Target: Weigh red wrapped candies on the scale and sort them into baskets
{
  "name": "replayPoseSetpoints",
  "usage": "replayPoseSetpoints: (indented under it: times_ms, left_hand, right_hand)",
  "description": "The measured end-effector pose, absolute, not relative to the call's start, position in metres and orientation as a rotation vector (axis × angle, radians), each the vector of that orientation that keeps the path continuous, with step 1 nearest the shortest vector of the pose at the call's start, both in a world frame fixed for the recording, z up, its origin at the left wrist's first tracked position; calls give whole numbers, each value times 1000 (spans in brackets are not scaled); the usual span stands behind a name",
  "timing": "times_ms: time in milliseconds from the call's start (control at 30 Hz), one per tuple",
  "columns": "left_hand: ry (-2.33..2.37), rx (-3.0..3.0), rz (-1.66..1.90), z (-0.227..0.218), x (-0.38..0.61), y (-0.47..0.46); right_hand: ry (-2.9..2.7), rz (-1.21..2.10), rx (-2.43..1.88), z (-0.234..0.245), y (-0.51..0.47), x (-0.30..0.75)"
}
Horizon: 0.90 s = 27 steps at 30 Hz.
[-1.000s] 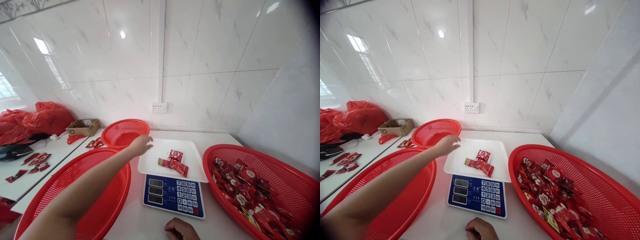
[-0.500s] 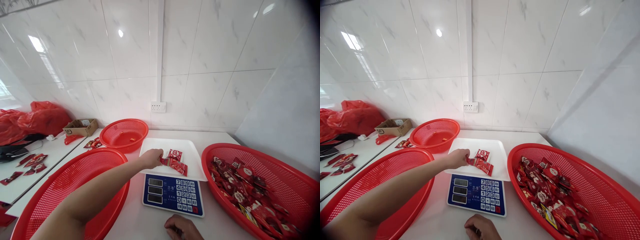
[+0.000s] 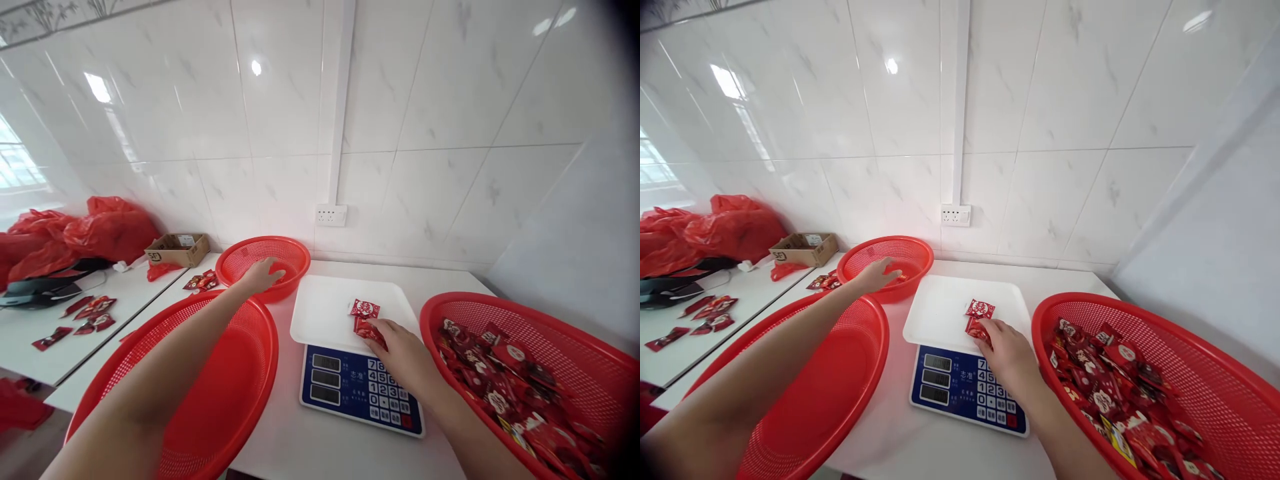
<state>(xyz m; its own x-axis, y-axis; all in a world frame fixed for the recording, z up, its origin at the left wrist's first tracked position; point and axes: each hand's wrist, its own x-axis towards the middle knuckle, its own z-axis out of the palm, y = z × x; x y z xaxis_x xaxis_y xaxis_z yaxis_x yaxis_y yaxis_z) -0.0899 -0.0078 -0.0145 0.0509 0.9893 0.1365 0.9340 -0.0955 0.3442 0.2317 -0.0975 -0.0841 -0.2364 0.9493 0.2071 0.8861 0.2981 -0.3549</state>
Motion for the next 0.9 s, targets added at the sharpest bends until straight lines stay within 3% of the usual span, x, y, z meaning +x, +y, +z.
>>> replayPoseSetpoints:
  times_ms: [267,433,633,900]
  left_hand:
    - [1877,2220,344,-36,-112,-18]
    - [1872,2263,378,-32,-117,-24]
    - [1982,2278,541,-21,-116,-33]
    - [2001,2209,692,-18,-118,-38]
  right_hand:
    - [-2369,133,-1890,-58,-80,225]
    - [-2396,468,-1729,-25,-58,205]
    - [-1883,736,-1333,23,-25,154]
    - [-2484,428,-1758,-30,-28,206]
